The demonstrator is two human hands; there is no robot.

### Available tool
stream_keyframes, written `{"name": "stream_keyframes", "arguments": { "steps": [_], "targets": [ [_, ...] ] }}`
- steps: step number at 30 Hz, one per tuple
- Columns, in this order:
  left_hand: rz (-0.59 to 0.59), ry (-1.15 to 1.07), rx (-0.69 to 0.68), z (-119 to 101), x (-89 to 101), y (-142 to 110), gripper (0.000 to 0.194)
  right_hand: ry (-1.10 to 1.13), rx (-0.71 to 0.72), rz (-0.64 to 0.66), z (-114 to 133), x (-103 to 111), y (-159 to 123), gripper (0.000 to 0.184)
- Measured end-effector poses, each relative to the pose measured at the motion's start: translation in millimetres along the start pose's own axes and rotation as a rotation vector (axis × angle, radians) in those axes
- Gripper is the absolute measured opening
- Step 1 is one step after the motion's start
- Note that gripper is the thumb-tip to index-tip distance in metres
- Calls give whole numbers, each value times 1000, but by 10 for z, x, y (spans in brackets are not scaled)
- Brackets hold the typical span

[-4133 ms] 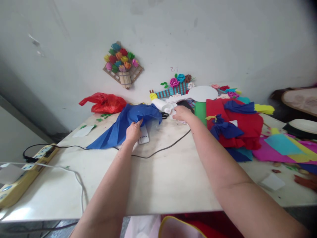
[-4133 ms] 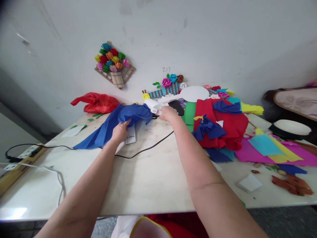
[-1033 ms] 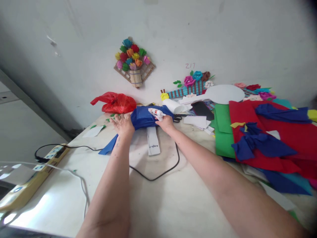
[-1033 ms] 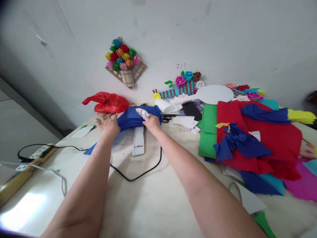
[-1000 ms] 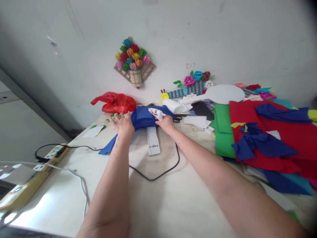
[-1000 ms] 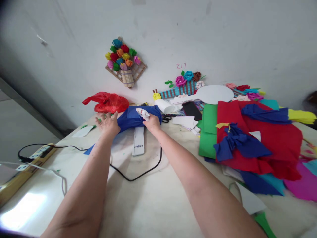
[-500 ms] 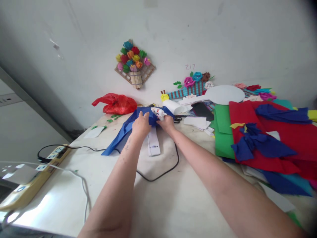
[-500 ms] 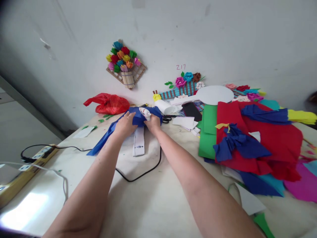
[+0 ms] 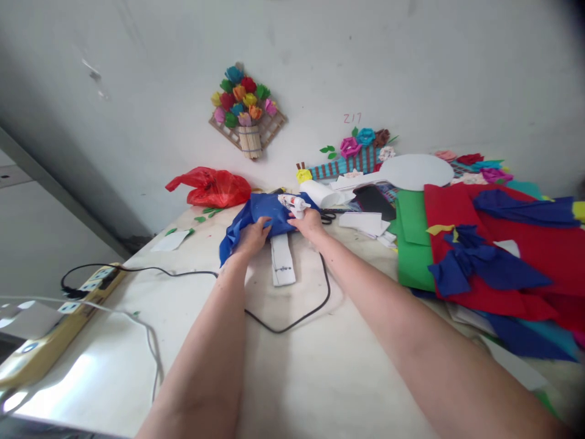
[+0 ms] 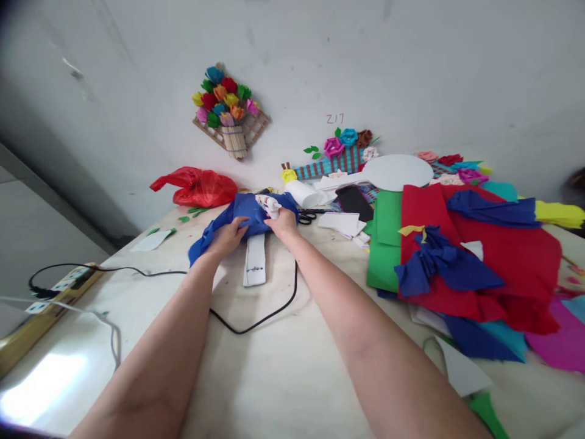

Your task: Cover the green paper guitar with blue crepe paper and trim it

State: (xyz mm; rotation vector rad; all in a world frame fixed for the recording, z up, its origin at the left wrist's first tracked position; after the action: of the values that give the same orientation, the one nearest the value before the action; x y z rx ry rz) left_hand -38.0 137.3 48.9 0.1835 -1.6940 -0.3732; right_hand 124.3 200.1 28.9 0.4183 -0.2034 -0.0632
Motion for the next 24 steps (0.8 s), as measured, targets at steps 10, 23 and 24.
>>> {"name": "stream_keyframes", "arguments": {
  "steps": [10, 23, 24],
  "targets": [
    [-237, -102, -161, -122, 101, -89, 19, 155, -176, -15, -124, 0, -29, 28],
    [-157, -264, -76, 8, -16, 27, 22, 291, -132, 25, 24, 52, -92, 26],
    [-151, -292, -67, 32, -34, 44, 22, 282, -104, 39, 33, 45, -85, 25]
  ]
}}
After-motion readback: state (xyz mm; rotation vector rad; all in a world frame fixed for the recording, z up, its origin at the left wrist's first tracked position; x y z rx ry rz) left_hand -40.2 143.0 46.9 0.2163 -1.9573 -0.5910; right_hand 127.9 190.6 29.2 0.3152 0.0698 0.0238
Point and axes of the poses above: each hand's wrist, its own y-axis towards the middle knuckle, its own x-axis out of the back of the hand, z = x × y, the point moved 9 cm from there along y, towards the middle knuckle, and after that the axes turned 8 degrees about y, right-handed, at the moved point
